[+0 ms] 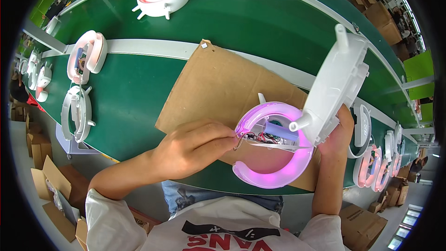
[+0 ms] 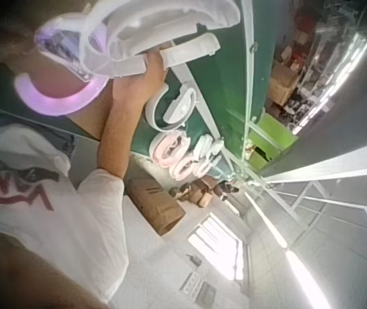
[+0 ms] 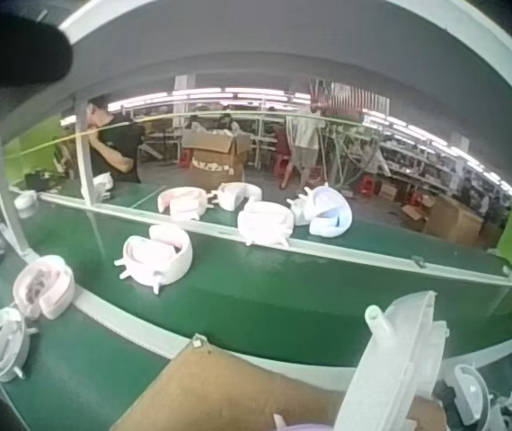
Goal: The person assembles a crescent-shaped light and speaker device by hand, inserting internal electronic circuit boards, internal wiring, and a battery pack into one half of a plastic outer shell, then snapping the other half of the plastic outer shell onto it to enclose the components.
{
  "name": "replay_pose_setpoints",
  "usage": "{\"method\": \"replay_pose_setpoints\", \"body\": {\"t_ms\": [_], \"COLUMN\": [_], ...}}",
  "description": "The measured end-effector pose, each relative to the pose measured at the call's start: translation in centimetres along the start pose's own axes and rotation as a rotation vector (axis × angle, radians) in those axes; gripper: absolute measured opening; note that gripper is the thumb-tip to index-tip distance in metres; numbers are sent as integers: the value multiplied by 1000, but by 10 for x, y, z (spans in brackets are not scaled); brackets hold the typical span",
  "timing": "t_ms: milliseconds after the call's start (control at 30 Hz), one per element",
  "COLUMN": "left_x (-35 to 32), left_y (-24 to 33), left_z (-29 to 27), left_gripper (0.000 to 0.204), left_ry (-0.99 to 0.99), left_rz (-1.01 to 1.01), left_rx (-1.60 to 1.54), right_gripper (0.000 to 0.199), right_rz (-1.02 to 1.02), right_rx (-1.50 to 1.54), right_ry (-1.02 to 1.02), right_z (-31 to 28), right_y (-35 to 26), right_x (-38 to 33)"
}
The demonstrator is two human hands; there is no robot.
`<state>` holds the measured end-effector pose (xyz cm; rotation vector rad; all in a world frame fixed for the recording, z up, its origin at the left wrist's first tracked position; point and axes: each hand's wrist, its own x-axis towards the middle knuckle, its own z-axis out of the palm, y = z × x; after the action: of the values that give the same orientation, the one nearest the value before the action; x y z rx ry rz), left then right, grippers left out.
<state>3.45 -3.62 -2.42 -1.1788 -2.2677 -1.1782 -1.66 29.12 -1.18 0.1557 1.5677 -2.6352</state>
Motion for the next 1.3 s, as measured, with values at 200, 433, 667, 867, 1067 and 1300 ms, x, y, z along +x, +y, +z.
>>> {"method": "replay_pose_setpoints", "body": {"t_ms": [200,433,667,867,1067,1300], "left_x": [9,13,11,15,17,11], "left_y": [0,-11,-11,-6,-9,-3], "left_z": [6,10,13,17,14,20], "left_gripper": [28,29,20,22,28,30], "left_ry": [-91,-94,9,10,0,6], "left_rz": [175,256,73,-134,4,146], "left_rx": [164,208,14,-106,-70,-28], "right_gripper": [42,41,45,52,57,49], "right_rz": [0,11,78,124,155,263], "right_rx": [19,51,-68,-153,-59,97], "right_ry": [86,63,40,34,-122,-41], "right_z": [-4,-2,-5,-19,-15,6], "right_y": [1,1,-8,-12,-10,-8], "right_x": [-2,-2,-3,1,12,30]}}
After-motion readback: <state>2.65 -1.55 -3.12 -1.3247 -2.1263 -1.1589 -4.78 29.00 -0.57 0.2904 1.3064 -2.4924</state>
